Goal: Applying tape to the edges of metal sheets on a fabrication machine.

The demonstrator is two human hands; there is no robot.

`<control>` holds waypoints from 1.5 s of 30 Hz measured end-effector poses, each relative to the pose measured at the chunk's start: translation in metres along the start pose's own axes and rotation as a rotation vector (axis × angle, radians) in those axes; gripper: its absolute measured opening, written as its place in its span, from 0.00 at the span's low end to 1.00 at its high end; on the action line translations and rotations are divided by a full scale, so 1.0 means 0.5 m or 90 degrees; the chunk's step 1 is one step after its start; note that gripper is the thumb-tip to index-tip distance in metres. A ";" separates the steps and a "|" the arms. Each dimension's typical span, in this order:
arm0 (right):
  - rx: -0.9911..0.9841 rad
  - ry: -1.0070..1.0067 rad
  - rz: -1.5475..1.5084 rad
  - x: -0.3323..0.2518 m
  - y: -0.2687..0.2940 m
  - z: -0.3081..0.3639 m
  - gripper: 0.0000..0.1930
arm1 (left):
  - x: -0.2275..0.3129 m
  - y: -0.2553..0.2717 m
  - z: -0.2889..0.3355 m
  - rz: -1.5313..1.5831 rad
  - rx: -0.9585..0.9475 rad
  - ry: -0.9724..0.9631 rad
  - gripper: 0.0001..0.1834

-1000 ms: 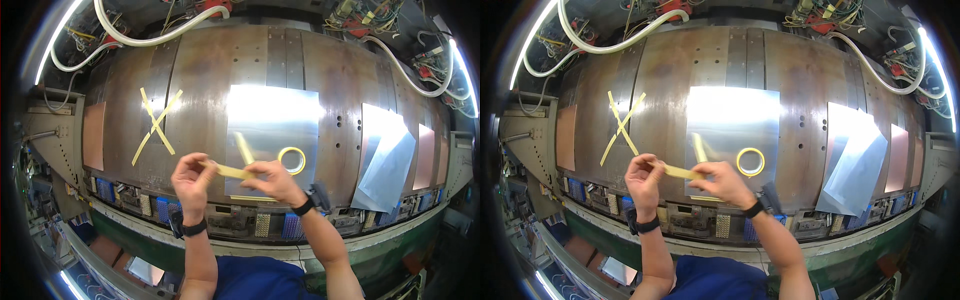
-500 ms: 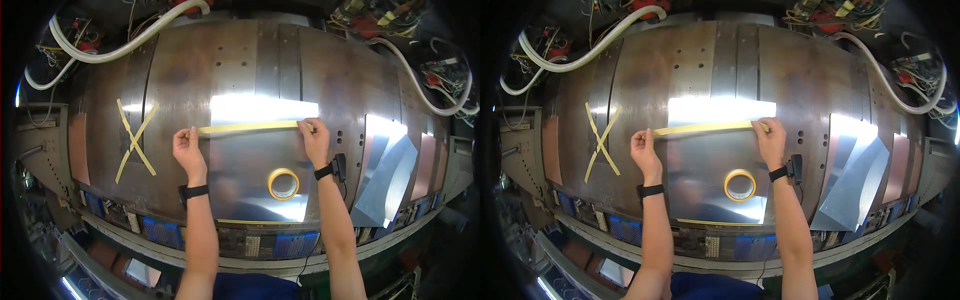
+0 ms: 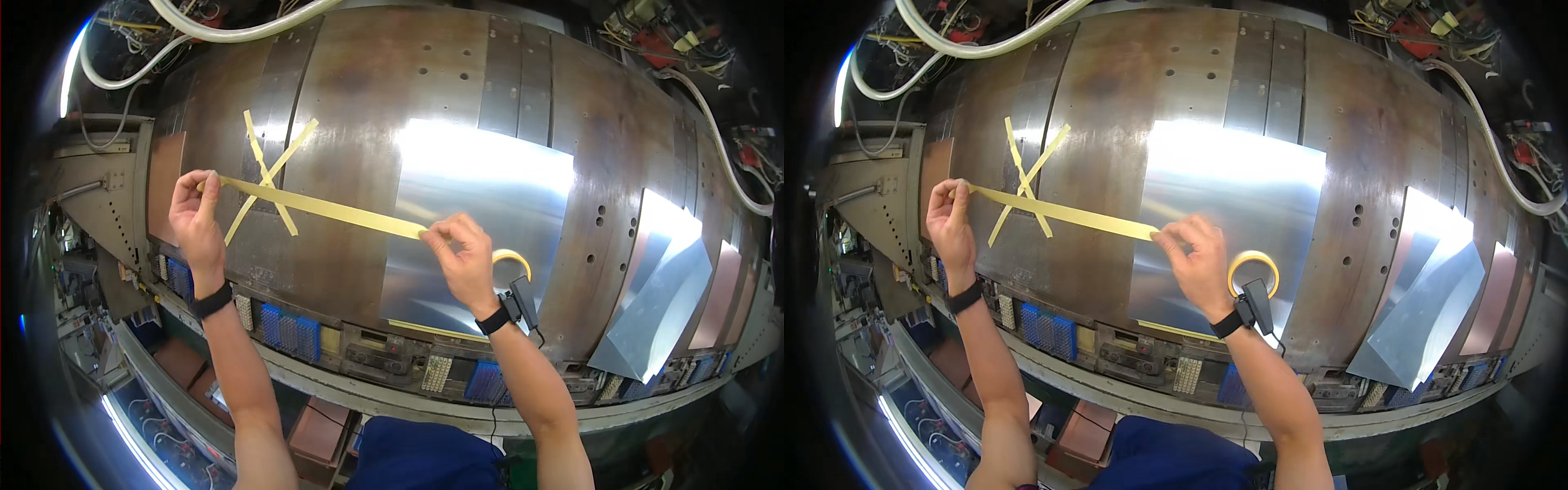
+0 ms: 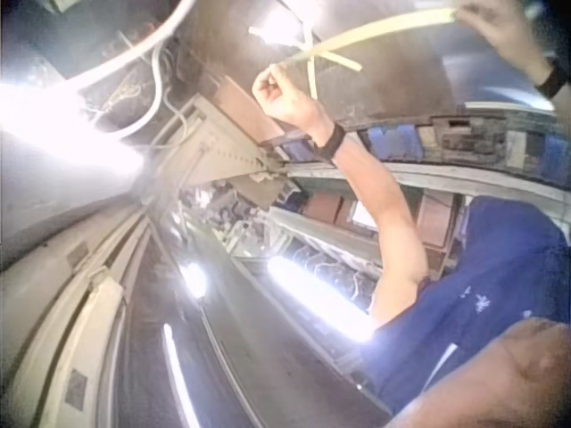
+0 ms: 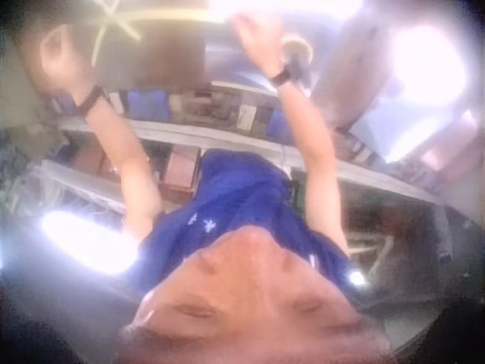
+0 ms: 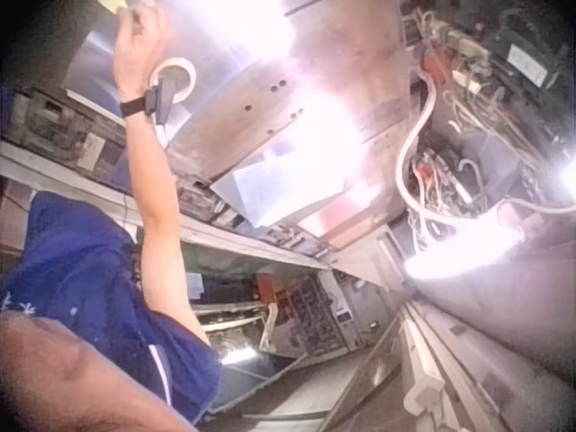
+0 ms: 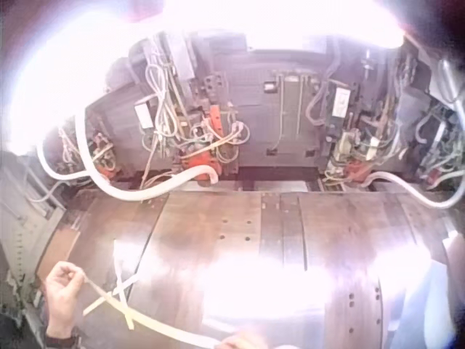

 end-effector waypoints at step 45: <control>0.349 -0.083 0.319 -0.268 0.786 0.727 0.22 | 0.054 0.812 0.594 0.013 0.292 0.087 0.08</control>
Point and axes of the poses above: each hand's wrist, its own z-axis away from the middle knuckle, its own y-axis out of the back of the hand, x = y × z, the point moved 1 cm from there along -z, towards the middle knuckle, and after that the axes turned 12 degrees about -z, right-handed, at the moved point
